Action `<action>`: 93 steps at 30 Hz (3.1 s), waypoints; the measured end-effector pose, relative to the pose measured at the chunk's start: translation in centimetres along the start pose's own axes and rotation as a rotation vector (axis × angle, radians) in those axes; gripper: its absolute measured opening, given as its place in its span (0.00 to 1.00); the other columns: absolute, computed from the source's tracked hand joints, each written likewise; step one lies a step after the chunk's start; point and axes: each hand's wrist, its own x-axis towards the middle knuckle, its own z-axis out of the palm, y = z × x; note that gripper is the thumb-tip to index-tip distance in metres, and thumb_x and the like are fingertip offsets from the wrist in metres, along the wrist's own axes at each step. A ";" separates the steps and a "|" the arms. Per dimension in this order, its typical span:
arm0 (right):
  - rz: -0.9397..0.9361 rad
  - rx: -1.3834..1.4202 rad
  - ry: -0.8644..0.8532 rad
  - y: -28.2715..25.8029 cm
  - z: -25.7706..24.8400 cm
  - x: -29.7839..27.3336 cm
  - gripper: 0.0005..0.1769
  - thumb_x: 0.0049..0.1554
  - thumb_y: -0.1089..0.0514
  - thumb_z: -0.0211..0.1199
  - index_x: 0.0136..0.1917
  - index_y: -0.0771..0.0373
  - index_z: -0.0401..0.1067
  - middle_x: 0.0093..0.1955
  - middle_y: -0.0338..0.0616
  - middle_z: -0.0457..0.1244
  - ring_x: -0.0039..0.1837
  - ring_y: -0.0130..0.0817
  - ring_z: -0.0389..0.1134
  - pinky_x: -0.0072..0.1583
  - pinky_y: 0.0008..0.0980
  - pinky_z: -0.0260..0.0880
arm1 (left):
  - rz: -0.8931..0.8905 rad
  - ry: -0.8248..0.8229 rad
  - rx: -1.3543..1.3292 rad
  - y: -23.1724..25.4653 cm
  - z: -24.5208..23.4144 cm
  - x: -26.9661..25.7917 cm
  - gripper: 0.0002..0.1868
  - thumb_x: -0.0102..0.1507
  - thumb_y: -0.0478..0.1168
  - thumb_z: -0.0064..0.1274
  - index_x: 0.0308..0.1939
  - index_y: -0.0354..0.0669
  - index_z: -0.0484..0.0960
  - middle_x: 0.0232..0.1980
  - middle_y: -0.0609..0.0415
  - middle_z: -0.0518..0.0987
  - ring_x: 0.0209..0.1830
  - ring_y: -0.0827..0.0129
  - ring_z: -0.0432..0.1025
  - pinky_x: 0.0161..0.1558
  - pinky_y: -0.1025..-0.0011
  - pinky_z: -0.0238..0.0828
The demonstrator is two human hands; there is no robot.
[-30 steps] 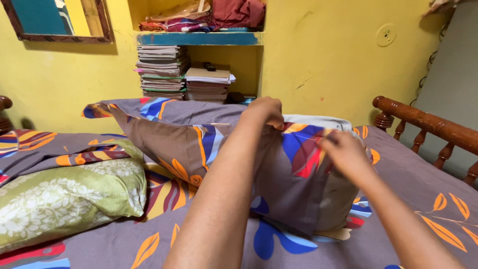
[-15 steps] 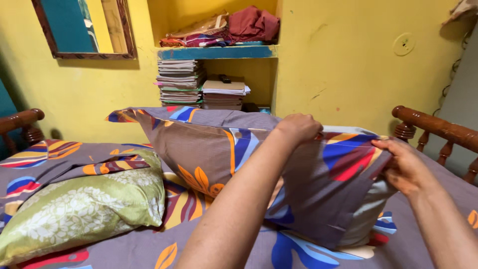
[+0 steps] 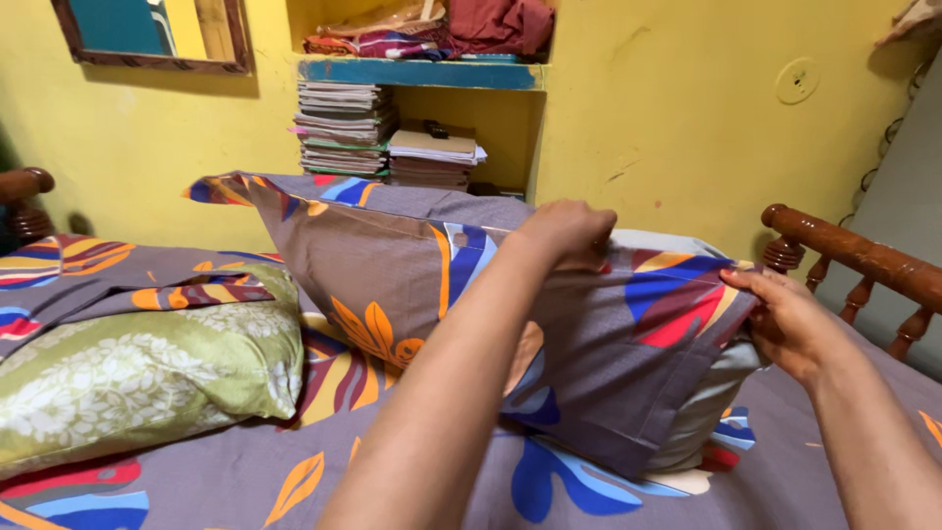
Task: The person puts a pillowcase onto a pillow by hand on a bed.
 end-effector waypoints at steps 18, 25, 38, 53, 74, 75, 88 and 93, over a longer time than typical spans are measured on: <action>-0.204 -0.102 0.175 1.9 -1.0 2.7 0.09 0.63 0.55 0.64 0.53 0.61 0.76 0.44 0.40 0.68 0.42 0.30 0.67 0.45 0.33 0.68 | 0.011 -0.007 0.489 -9.9 -8.1 -12.9 0.11 0.63 0.39 0.51 0.48 0.58 0.81 0.31 0.46 0.83 0.31 0.47 0.79 0.33 0.50 0.73; -0.664 -0.107 0.290 4.2 -5.4 5.5 0.06 0.68 0.65 0.61 0.54 0.71 0.76 0.49 0.39 0.69 0.52 0.24 0.69 0.55 0.23 0.66 | 0.217 0.260 0.363 -7.6 -7.3 -12.1 0.06 0.61 0.39 0.50 0.41 0.47 0.78 0.35 0.49 0.84 0.36 0.50 0.80 0.33 0.54 0.74; -1.188 -1.070 0.223 -3.3 14.8 -5.7 0.30 0.59 0.52 0.66 0.70 0.65 0.63 0.76 0.61 0.57 0.79 0.56 0.54 0.76 0.54 0.52 | -0.131 0.238 0.208 -10.3 -2.0 -11.1 0.07 0.61 0.42 0.49 0.41 0.49 0.80 0.35 0.44 0.84 0.36 0.45 0.79 0.37 0.47 0.73; -0.671 -1.366 -0.076 1.8 22.7 3.8 0.35 0.57 0.29 0.58 0.62 0.58 0.68 0.63 0.53 0.68 0.68 0.52 0.66 0.72 0.62 0.54 | -0.609 0.077 0.392 -20.1 -15.3 -35.0 0.37 0.52 0.68 0.63 0.55 0.51 0.77 0.41 0.43 0.84 0.44 0.47 0.79 0.46 0.54 0.75; -0.788 -1.322 0.112 3.2 24.3 3.2 0.21 0.61 0.40 0.57 0.57 0.57 0.71 0.59 0.48 0.68 0.64 0.53 0.67 0.67 0.76 0.50 | -0.754 0.293 0.566 -24.8 -26.7 -40.9 0.10 0.60 0.34 0.54 0.38 0.52 0.89 0.40 0.51 0.85 0.51 0.56 0.77 0.66 0.26 0.46; -0.813 -1.305 0.116 3.3 24.5 3.1 0.20 0.61 0.41 0.56 0.56 0.58 0.71 0.58 0.49 0.68 0.64 0.53 0.67 0.67 0.77 0.49 | -0.727 0.316 0.610 -24.8 -26.6 -40.5 0.11 0.60 0.31 0.52 0.37 0.50 0.88 0.40 0.51 0.84 0.50 0.55 0.77 0.65 0.24 0.45; -0.747 -1.446 0.145 2.1 26.3 0.9 0.18 0.65 0.44 0.54 0.54 0.60 0.70 0.56 0.49 0.69 0.63 0.50 0.67 0.63 0.62 0.59 | -0.170 0.258 0.038 -13.3 -8.4 -13.2 0.45 0.48 0.73 0.63 0.57 0.46 0.82 0.58 0.36 0.77 0.65 0.42 0.66 0.56 0.17 0.21; -0.764 -1.483 0.181 3.1 27.0 1.2 0.19 0.63 0.42 0.56 0.55 0.59 0.71 0.57 0.47 0.68 0.63 0.48 0.67 0.61 0.62 0.60 | -0.508 0.104 0.053 -11.3 -4.3 -16.1 0.47 0.51 0.81 0.48 0.53 0.47 0.84 0.56 0.43 0.82 0.61 0.55 0.73 0.71 0.33 0.43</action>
